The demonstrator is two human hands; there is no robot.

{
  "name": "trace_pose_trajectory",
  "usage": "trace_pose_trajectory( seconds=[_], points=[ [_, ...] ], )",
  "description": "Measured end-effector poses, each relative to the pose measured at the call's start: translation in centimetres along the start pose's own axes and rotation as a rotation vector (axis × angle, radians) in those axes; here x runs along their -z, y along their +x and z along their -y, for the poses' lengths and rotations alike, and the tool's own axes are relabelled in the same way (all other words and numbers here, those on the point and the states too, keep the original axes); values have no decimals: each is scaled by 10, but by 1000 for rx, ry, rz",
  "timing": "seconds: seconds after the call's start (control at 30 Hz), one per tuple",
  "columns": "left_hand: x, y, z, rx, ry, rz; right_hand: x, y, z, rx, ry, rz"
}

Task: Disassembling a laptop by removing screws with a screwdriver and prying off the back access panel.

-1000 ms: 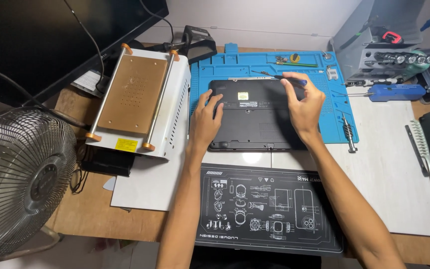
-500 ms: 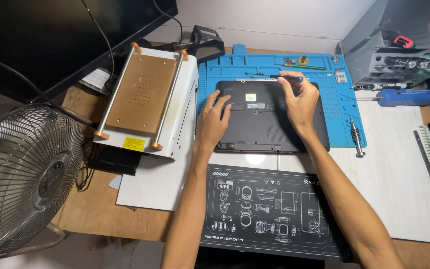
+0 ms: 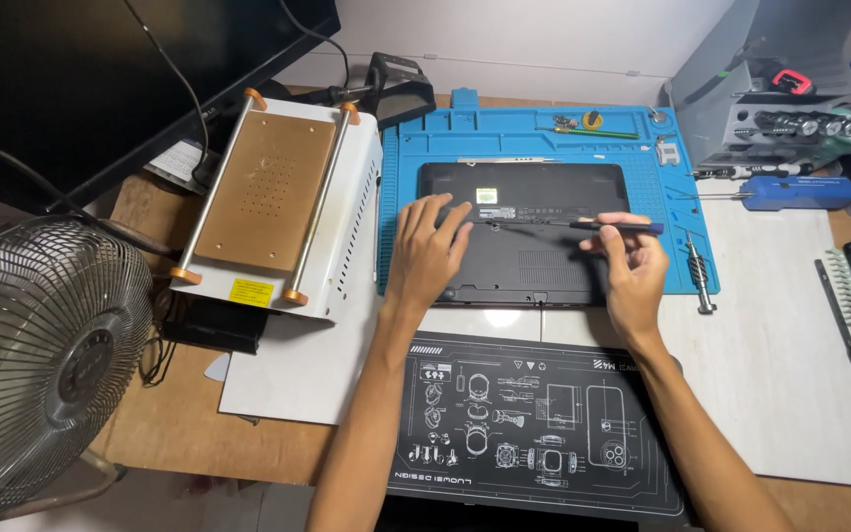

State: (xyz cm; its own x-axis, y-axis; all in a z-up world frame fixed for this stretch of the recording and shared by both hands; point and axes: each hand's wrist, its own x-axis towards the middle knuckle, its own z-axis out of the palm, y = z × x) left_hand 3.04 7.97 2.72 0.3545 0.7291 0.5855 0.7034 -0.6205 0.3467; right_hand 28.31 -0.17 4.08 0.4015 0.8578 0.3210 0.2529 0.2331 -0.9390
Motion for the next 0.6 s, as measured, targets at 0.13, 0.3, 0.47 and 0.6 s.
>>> trace_pose_trajectory(
  seconds=[0.13,0.3,0.47,0.6],
  points=[
    [-18,-6,-12,-149,-12,-24,9,-5,-20,-43,116,-20],
    [-18,-7,-21,-184,-17,57,9,-12,-15,3,92,-36],
    [-11,-6,-26,-184,-20,99,7,-14,-8,37,124,-47],
    [-12,-5,-29,-185,-15,129,7,-13,-7,45,125,-30]
  ],
)
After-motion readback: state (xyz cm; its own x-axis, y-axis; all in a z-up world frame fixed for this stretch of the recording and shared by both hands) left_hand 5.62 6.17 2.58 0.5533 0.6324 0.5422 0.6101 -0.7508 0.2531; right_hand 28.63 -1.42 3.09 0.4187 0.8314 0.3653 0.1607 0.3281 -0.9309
